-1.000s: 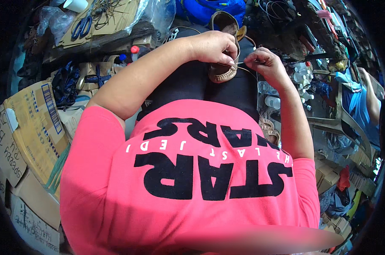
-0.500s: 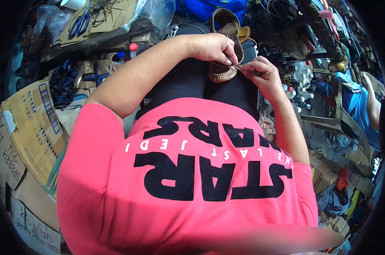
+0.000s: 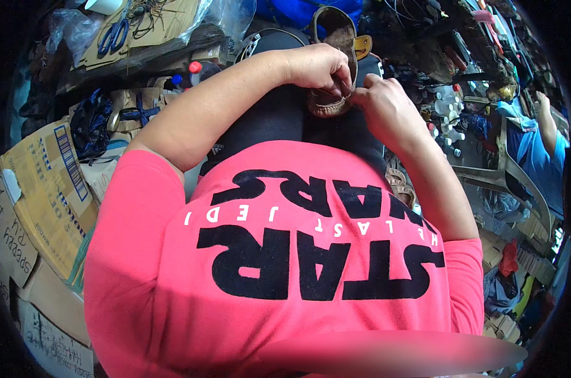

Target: Stitching the leather upper to the sole of a shoe by hand.

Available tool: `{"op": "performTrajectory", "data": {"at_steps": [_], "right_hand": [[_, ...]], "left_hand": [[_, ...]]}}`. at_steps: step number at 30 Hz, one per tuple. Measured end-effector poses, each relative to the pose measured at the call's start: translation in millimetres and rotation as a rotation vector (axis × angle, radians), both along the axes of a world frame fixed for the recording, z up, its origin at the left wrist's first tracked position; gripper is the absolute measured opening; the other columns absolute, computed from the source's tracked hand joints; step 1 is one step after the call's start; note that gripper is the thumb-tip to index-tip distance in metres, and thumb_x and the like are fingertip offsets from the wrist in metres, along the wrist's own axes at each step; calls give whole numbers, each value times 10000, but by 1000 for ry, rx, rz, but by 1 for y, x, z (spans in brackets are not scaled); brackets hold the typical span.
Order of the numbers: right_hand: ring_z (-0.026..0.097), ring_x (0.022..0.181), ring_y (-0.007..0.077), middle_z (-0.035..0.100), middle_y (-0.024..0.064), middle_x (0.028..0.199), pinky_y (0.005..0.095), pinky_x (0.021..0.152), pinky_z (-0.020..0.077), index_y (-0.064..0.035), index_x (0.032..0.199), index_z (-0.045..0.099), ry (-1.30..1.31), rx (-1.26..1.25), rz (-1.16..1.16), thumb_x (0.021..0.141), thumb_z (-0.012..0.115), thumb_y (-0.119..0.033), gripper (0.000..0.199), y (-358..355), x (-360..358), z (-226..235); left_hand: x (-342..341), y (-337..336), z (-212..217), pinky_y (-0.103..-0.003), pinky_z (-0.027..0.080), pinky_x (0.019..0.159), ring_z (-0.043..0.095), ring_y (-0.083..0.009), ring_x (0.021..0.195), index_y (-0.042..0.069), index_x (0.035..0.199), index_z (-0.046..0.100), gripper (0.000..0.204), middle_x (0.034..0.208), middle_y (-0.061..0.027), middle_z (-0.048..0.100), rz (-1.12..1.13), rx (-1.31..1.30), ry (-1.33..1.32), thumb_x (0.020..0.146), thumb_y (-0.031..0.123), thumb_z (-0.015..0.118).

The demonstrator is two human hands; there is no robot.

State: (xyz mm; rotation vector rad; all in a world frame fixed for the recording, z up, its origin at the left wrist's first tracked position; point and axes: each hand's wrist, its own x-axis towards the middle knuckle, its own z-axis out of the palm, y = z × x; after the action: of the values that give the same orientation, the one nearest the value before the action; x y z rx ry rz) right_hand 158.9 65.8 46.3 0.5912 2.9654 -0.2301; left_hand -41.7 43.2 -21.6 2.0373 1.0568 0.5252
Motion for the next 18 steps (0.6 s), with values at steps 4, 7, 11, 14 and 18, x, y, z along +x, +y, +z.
{"op": "performTrajectory", "data": {"at_steps": [4,7,11,14,18], "right_hand": [[596,785,329,581,142,854,409,713,489,-91,910,705,90,-169,-180,789,611,-62,156,0,0,-19],[620,798,329,596,153,825,410,724,500,-131,894,727,209,-294,-229,808,603,-121,152,6,8,-31],[613,789,326,593,141,802,409,726,501,-145,915,736,227,-337,-210,800,624,-129,161,9,16,-19],[606,777,331,585,141,775,404,718,500,-129,879,731,189,-218,-197,785,627,-101,143,4,10,-10],[618,761,333,610,154,792,392,679,494,-53,829,675,282,-259,-225,766,680,-137,105,4,-1,-37]], "left_hand": [[2,4,-6,-322,475,772,605,-215,865,82,896,704,212,845,-69,608,59,-5,-10,689,66,747],[1,2,-5,-322,477,771,613,-214,869,83,865,697,197,861,-65,612,94,-67,-37,677,64,753],[1,-7,-6,-318,475,771,610,-214,860,88,839,689,185,856,-51,605,164,78,-63,669,57,757],[1,-5,-8,-314,474,774,604,-212,859,88,832,685,186,842,-45,596,160,25,-111,666,50,758],[4,-5,-8,-315,473,797,591,-225,901,89,828,682,195,914,-54,583,155,90,-74,655,55,764]]}}
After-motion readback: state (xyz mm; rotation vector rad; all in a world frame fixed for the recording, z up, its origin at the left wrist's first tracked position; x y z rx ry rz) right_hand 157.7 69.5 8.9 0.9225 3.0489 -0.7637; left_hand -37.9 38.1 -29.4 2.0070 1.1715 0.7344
